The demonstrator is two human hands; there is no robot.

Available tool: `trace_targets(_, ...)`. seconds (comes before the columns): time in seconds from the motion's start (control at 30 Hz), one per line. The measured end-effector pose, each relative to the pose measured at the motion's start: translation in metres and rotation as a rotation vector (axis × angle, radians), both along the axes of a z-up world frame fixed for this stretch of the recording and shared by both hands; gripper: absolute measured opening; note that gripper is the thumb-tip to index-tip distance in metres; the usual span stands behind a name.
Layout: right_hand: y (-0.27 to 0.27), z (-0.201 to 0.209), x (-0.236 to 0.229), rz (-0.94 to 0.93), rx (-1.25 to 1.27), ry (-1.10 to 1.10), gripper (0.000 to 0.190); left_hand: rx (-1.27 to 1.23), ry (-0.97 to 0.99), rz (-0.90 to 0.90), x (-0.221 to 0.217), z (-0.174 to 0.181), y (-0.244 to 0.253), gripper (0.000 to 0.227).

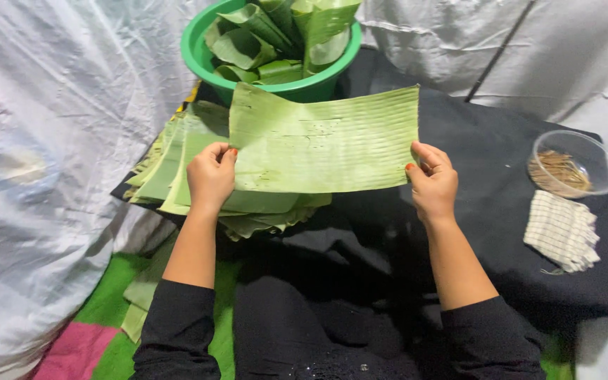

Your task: Wiping banana leaves clean and folding them into cones secured with wooden pins

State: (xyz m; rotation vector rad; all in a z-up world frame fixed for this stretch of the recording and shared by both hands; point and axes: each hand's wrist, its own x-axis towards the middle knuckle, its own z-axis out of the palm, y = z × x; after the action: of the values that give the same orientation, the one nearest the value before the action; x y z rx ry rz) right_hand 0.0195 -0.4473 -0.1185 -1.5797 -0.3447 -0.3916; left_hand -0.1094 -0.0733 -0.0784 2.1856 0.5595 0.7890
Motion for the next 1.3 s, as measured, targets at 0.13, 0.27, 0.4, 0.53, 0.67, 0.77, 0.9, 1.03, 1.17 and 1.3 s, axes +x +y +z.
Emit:
trace_targets(0.13, -0.041, 0.000, 0.002, -0.090, -0.022, -0.025, 0.050, -0.022, 0.005, -0.074, 0.023, 0.000, -0.032, 0.011)
trace_targets(0.27, -0.084, -0.006, 0.006, -0.174, -0.062, -0.035, 0.050, -0.046, 0.007, -0.148, 0.045, 0.000, -0.069, 0.012)
trace_targets(0.4, -0.123, -0.025, 0.012, -0.252, -0.130, -0.059, 0.050, -0.007, 0.019, -0.232, 0.068, -0.004, -0.105, 0.012)
trace_targets(0.53, -0.155, -0.040, 0.013, -0.300, -0.117, -0.026, 0.053, -0.010, 0.079, -0.268, 0.094, -0.021, -0.132, 0.014)
trace_targets(0.67, -0.185, -0.055, 0.020, -0.345, -0.127, 0.006, 0.052, 0.046, 0.144, -0.313, 0.115, -0.033, -0.158, 0.015)
trace_targets(0.77, -0.209, -0.066, 0.027, -0.382, -0.157, 0.021, 0.053, 0.033, 0.169, -0.350, 0.134, -0.050, -0.174, 0.013)
trace_targets(0.9, -0.227, -0.088, 0.029, -0.448, -0.207, 0.083, 0.052, -0.010, 0.210, -0.387, 0.159, -0.079, -0.191, 0.013)
trace_targets(1.03, -0.240, -0.108, 0.032, -0.493, -0.275, 0.106, 0.051, -0.005, 0.246, -0.413, 0.176, -0.106, -0.203, 0.012)
trace_targets(1.17, -0.238, -0.103, 0.028, -0.495, -0.366, 0.111, 0.051, -0.002, 0.299, -0.414, 0.183, -0.114, -0.210, 0.015)
trace_targets(1.3, -0.240, -0.124, 0.032, -0.569, -0.760, -0.129, 0.040, -0.011, 0.346, -0.466, 0.165, -0.089, -0.221, 0.048)
